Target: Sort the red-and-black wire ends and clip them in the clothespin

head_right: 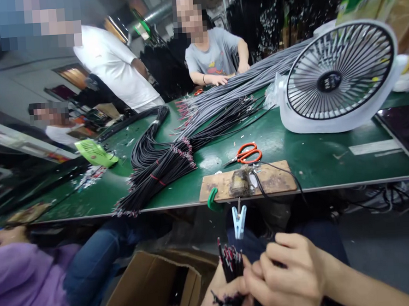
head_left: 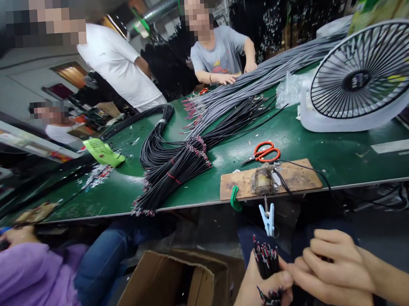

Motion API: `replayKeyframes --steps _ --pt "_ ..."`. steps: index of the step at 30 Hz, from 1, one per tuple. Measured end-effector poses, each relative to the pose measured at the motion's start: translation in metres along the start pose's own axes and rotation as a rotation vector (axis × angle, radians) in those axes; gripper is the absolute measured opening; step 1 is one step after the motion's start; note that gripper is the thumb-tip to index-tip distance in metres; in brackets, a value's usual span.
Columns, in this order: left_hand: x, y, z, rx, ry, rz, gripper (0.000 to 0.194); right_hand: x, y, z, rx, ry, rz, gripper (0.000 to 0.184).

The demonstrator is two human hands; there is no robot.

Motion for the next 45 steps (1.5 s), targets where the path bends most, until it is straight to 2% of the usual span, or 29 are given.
replayKeyframes --steps 3,5,6,8,10,11,13,14,16,18,21,24,30,36,41,45 --pt "-0.007 -0.002 0.006 0.109 0.036 0.124 0.046 -0.023 -0.023 0.046 0.209 -0.218 0.040 0.031" --pt "-0.012 -0.006 0.011 0.212 0.055 0.204 0.046 -0.038 -0.047 0.095 0.399 -0.438 -0.007 0.033" --pt "-0.014 -0.009 0.014 0.268 0.074 0.247 0.044 -0.042 -0.061 0.122 0.513 -0.535 -0.060 0.027" --pt "-0.019 -0.015 0.018 0.370 0.147 0.329 0.041 -0.046 -0.078 0.162 0.584 -0.568 -0.086 0.018" --pt "-0.023 -0.018 0.019 0.426 0.218 0.385 0.040 -0.041 -0.084 0.180 0.584 -0.540 -0.109 0.024" --pt "-0.025 -0.019 0.018 0.438 0.234 0.403 0.039 -0.038 -0.084 0.179 0.584 -0.529 -0.110 0.026" --pt "-0.029 -0.019 0.017 0.443 0.236 0.423 0.039 -0.036 -0.077 0.157 0.609 -0.537 -0.074 0.028" --pt "-0.031 -0.020 0.016 0.444 0.234 0.431 0.039 -0.037 -0.072 0.138 0.632 -0.540 -0.011 0.025" --pt "-0.032 -0.021 0.017 0.453 0.243 0.441 0.039 -0.037 -0.053 0.088 0.570 -0.454 0.175 0.019" --pt "-0.030 -0.022 0.019 0.462 0.259 0.442 0.038 -0.020 -0.036 0.049 0.533 -0.178 0.240 0.022" --pt "-0.025 -0.021 0.022 0.472 0.271 0.422 0.038 0.013 -0.022 0.020 0.553 0.243 0.245 0.022" --pt "-0.024 -0.022 0.021 0.484 0.260 0.431 0.038 0.034 -0.024 0.017 0.615 0.462 0.242 0.019" --pt "-0.028 -0.025 0.019 0.461 0.269 0.470 0.036 0.041 -0.028 0.017 0.651 0.502 0.248 0.016" --pt "-0.014 -0.019 0.017 0.308 0.093 0.297 0.040 0.044 -0.029 0.013 0.648 0.485 0.292 0.017" --pt "-0.012 -0.017 0.017 0.284 0.013 0.241 0.038 0.046 -0.035 0.018 0.682 0.465 0.289 0.015" --pt "-0.012 -0.017 0.017 0.292 0.042 0.202 0.037 0.049 -0.040 0.022 0.738 0.531 0.330 0.017"
Point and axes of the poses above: each hand's wrist, its own y-axis towards the middle knuckle, its own x-axis out of the palm, z = x × y, the point moved 8 cm from there along y, towards the middle knuckle, and after that the axes turned 15 degrees about -x, right-handed, at the moved point
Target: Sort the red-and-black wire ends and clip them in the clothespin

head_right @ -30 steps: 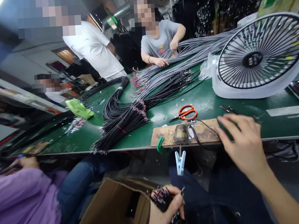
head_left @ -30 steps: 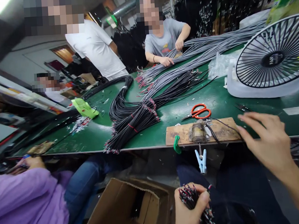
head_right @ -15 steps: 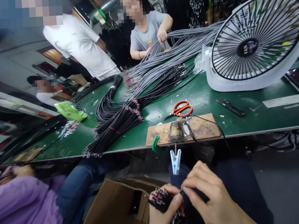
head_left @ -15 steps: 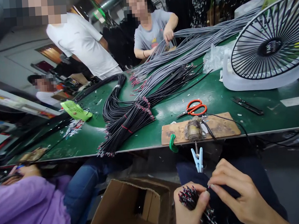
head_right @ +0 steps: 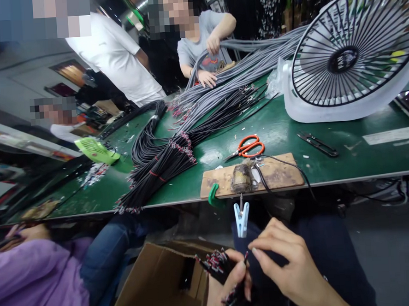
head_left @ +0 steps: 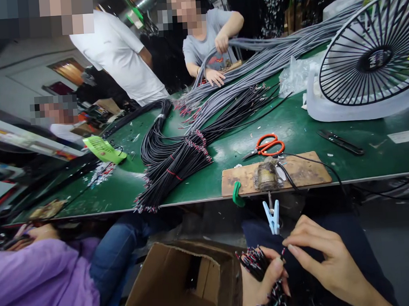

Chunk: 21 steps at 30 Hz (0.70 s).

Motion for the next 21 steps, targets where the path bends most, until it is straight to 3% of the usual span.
replayKeyframes --steps 8,10,13,17,21 --pt "0.000 -0.001 0.004 0.013 0.043 0.011 0.035 0.006 0.001 -0.004 -0.069 0.069 -0.035 0.023" --pt "-0.001 0.000 0.005 0.009 0.060 0.035 0.034 0.007 0.000 -0.002 -0.029 0.086 -0.040 0.021" --pt "0.000 0.002 0.010 0.056 0.071 0.025 0.032 0.017 -0.007 0.015 0.174 0.269 -0.062 0.014" --pt "0.003 0.003 0.024 0.174 0.153 0.010 0.027 0.042 -0.024 0.042 0.505 0.757 -0.070 0.028" --pt "0.005 -0.003 0.048 0.369 0.410 0.071 0.015 0.046 -0.020 0.066 0.658 0.872 0.101 0.035"
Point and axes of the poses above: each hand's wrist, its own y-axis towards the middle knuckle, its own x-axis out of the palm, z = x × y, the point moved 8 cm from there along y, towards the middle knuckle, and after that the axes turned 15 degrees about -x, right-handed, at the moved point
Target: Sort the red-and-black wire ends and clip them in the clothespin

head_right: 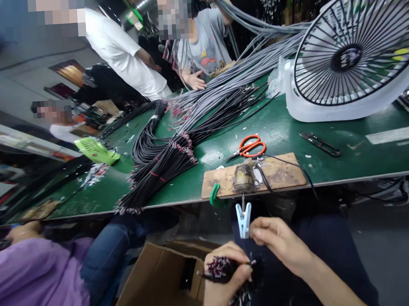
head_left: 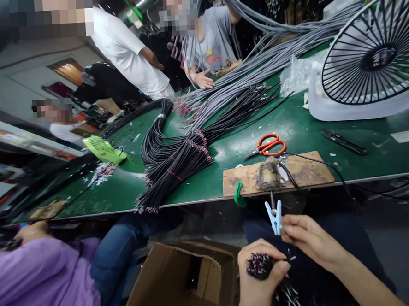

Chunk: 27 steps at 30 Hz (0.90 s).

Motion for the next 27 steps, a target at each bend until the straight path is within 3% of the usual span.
replayKeyframes --steps 7,20,27 --pt "-0.015 0.008 0.010 0.055 0.010 0.121 0.008 0.015 0.027 0.001 -0.006 0.131 0.053 0.044" --pt "-0.012 0.018 -0.021 -0.070 -0.070 0.127 0.026 0.023 0.033 0.003 -0.012 0.255 0.002 0.044" --pt "-0.016 0.014 -0.033 -0.145 -0.103 0.129 0.031 -0.002 0.022 0.027 0.039 0.303 0.087 0.045"
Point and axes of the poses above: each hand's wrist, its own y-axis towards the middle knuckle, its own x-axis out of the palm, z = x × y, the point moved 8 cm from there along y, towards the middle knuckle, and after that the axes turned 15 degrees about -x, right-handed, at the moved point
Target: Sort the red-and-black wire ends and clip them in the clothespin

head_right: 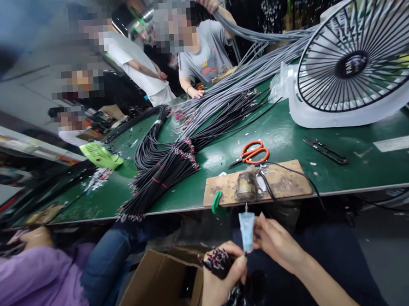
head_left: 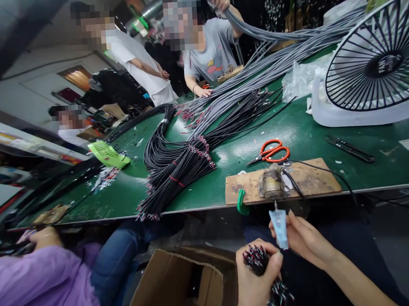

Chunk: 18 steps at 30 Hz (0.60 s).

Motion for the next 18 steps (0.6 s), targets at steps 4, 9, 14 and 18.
replayKeyframes --steps 4,9,14,18 --pt "0.002 -0.004 0.010 0.028 0.057 -0.039 0.031 -0.021 -0.007 -0.002 -0.043 -0.136 0.002 0.036" --pt "0.009 -0.012 0.011 -0.011 0.066 -0.110 0.036 -0.023 -0.018 -0.020 -0.096 -0.524 -0.069 0.026" --pt "0.003 -0.021 -0.016 -0.147 0.075 -0.006 0.041 0.016 -0.032 -0.047 -0.299 -0.836 -0.235 0.020" --pt "0.007 -0.025 -0.015 -0.092 0.144 0.024 0.037 0.044 -0.041 -0.062 -0.440 -0.966 -0.311 0.013"
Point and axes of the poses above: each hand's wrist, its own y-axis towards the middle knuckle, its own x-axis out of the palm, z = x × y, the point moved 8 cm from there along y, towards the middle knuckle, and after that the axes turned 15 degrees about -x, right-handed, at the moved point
